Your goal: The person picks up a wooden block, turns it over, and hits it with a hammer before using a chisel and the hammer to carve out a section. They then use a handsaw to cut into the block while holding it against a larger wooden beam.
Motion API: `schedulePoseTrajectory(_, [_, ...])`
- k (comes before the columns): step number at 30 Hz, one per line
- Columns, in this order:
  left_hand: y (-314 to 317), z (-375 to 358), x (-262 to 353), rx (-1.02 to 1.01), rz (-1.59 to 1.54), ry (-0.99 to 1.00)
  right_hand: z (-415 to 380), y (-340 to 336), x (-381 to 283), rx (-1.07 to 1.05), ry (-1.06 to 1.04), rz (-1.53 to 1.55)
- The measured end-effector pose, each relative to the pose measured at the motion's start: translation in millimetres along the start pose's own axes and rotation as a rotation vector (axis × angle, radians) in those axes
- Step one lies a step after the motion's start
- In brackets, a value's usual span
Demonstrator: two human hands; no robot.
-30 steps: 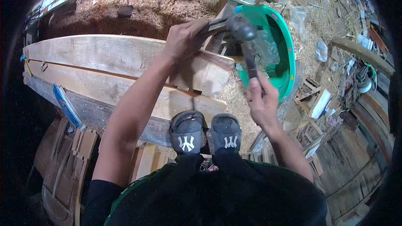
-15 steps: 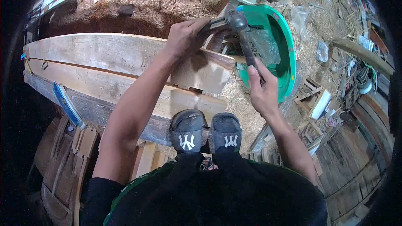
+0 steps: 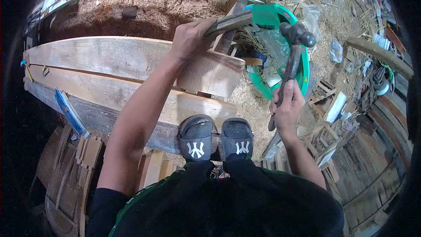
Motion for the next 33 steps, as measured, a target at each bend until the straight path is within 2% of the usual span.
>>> schedulePoseTrajectory(4, [-1.5,1.0,-0.1,0.048,0.011,0.05,-9.4,-5.8,22.1,-0.045,0.04,-0.056])
schedulePoseTrajectory(6, [0.9,1.2,-2.4,0.017,-0.004,0.011,-15.3,-5.5,31.7,-0.079,0.09,-0.045])
schedulePoseTrajectory(10, [-0.1,5.3,-3.0,0.0,0.01,-0.037,-23.6,-7.4,46.3,-0.117,0.06,-0.118])
schedulePoseTrajectory(12, [1.2,10.6,-11.6,-0.097,-0.079,-0.151,-25.9,-6.3,45.6,-0.134,0.057,-0.128])
schedulePoseTrajectory(13, [0.1,11.6,-11.3,-0.097,-0.076,-0.147,-26.9,-4.6,45.5,-0.152,0.056,-0.14])
schedulePoseTrajectory(15, [-1.6,10.9,-18.8,-0.091,-0.367,-0.342,-27.4,-4.3,47.4,-0.17,0.051,-0.131])
schedulePoseTrajectory(16, [-0.3,6.4,-24.0,-0.139,-0.518,-0.511,-27.7,-3.4,47.4,-0.186,0.047,-0.127])
schedulePoseTrajectory(19, [-23.8,-3.3,-9.8,-0.079,-0.655,-0.546,-30.0,-2.2,46.3,-0.183,0.096,-0.049])
schedulePoseTrajectory(21, [-45.6,-12.2,12.3,-0.056,-0.681,-0.527,-29.5,-1.7,36.2,-0.174,0.103,-0.032])
schedulePoseTrajectory(23, [-60.0,-24.7,31.3,-0.157,-0.669,-0.475,-29.3,-0.4,27.9,-0.164,0.125,-0.014])
schedulePoseTrajectory(25, [-62.5,-42.0,41.2,-0.254,-0.718,-0.554,-23.8,5.4,17.3,-0.211,0.097,-0.015])
schedulePoseTrajectory(33, [-70.1,-42.0,92.9,-0.308,-0.616,-0.343,-15.6,37.2,-30.2,-0.279,0.083,-0.054])
Point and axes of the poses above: each hand's wrist, its own z-axis towards the middle knuckle, its own y-axis out of the palm, x = y × z, the point moved 7 cm from there along z, towards the middle knuckle, and after that the axes turned 2 degrees about x, right-handed, at the moved point
